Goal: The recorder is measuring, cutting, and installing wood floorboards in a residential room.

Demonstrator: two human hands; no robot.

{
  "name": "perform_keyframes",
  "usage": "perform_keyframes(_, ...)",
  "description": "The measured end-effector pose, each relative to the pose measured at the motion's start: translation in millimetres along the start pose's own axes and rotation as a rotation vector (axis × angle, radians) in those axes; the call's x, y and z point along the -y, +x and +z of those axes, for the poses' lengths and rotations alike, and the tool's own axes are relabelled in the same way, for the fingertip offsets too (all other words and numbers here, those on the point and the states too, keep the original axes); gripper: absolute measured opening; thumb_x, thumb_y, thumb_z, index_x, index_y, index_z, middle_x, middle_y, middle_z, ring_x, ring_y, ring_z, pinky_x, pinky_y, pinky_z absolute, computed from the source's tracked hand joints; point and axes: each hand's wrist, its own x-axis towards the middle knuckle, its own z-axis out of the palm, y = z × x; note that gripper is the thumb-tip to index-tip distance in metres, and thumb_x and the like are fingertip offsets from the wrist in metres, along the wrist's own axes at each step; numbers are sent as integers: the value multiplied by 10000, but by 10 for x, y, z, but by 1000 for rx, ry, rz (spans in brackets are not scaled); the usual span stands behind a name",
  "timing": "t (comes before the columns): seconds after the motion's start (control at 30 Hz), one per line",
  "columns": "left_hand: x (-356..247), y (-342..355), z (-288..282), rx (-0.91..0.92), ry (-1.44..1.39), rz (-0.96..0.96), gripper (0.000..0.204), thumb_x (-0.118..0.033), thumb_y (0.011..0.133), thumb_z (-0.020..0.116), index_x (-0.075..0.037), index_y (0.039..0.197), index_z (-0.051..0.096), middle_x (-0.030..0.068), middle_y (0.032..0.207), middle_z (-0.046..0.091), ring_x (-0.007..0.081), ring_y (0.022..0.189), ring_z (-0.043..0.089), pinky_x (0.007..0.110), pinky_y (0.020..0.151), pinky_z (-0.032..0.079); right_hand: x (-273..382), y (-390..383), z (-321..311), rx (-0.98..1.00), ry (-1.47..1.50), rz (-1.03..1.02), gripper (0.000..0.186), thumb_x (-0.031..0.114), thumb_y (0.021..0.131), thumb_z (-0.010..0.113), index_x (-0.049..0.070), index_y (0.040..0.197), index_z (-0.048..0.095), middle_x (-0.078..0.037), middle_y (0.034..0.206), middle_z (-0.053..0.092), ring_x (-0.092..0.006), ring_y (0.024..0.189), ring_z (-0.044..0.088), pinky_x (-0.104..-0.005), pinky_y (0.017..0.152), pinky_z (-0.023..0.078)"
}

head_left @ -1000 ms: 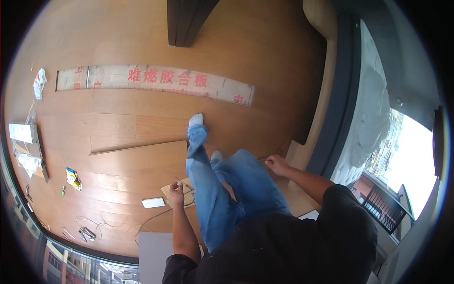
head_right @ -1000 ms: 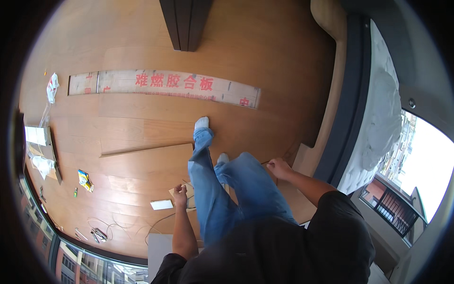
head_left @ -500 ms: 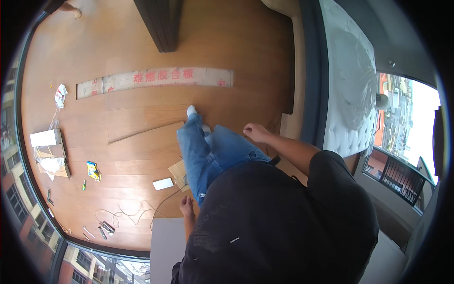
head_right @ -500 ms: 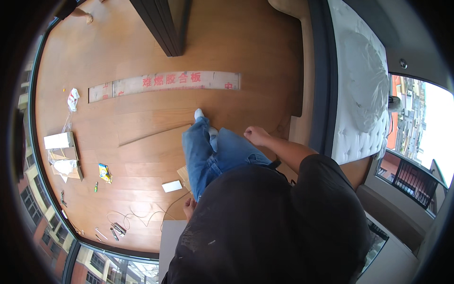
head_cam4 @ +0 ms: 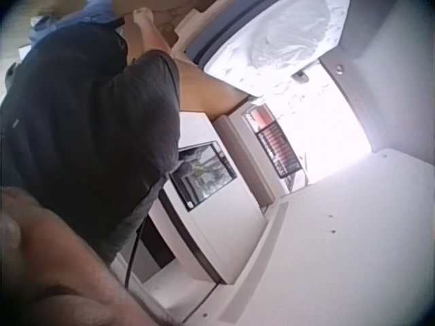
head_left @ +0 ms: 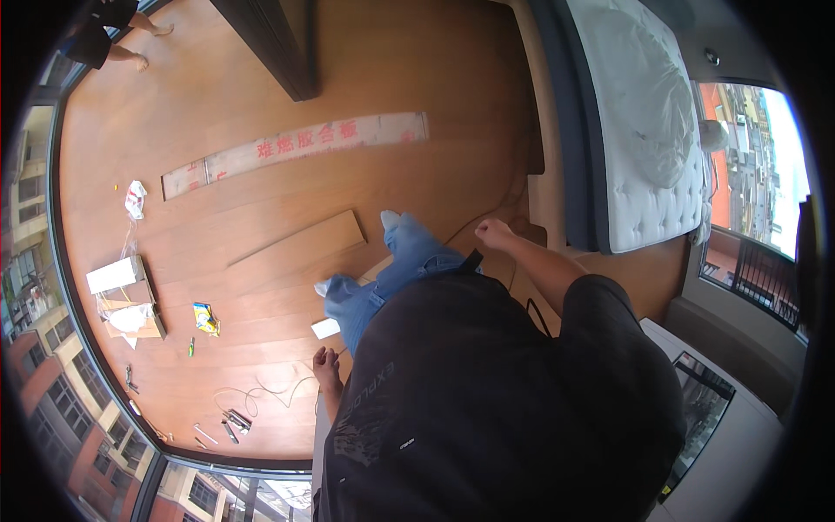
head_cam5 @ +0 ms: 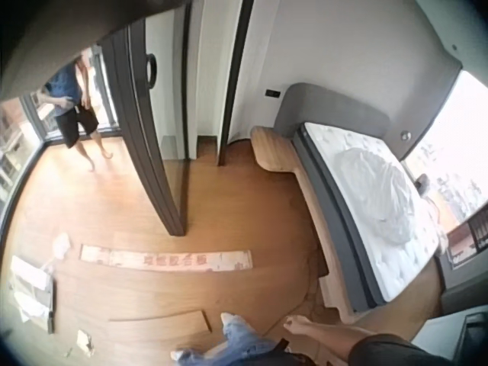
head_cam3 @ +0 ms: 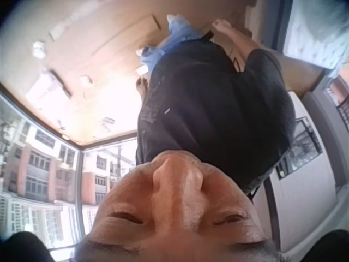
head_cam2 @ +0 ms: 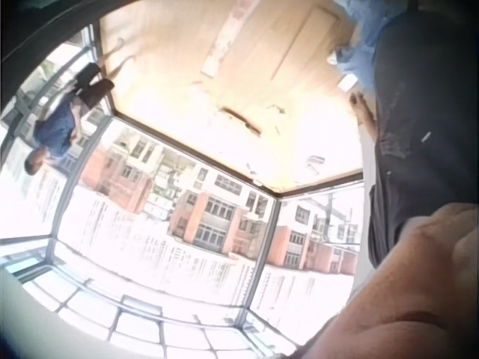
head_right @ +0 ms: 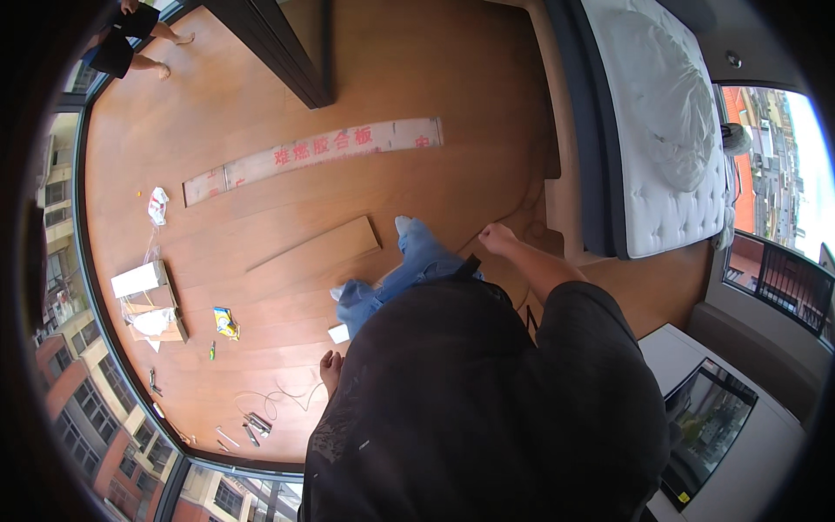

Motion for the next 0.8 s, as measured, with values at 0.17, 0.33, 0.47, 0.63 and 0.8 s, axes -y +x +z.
perform_keyframes(0.17,-503,164,-382,-63,49,120,462,-208,942,750,-33,1328,566,36,1033,652,138,913,651,277,746,499,-70,-128,663,-109,-191,-63,359,344,952,616,41,1084,756,-195,1033,745,-376,1020,704,-459,899,548)
perform_keyframes(0.33,-142,128,-1404,-125,-40,100,473,-185,940,735,14,1329,554,51,1035,658,129,893,644,262,723,497,1029,-65,1366,-27,-203,-266,393,356,932,651,-25,1000,725,-193,870,726,-284,817,739,-391,757,559)
perform_keyframes(0.47,543,-8,-2013,-340,-214,-28,440,-155,920,728,47,1286,593,78,1022,693,145,869,658,271,754,531,1907,-3,1847,87,54,-288,273,230,987,660,15,1153,690,-59,922,712,-145,769,686,-298,653,557)
perform_keyframes(0.63,1229,-556,-2473,-455,-240,-136,349,-188,896,740,11,1178,688,96,988,732,166,878,692,298,790,557,3038,166,2064,248,106,-267,193,165,1015,604,28,1145,641,-57,852,649,-148,672,615,-294,544,498)
perform_keyframes(0.8,1551,-1144,-2730,-434,-325,-220,241,-201,902,720,-16,1056,719,81,921,736,163,859,697,313,766,554,4156,-350,2719,385,-274,-335,176,154,1008,601,23,1120,641,-48,849,643,-142,638,583,-283,552,478)
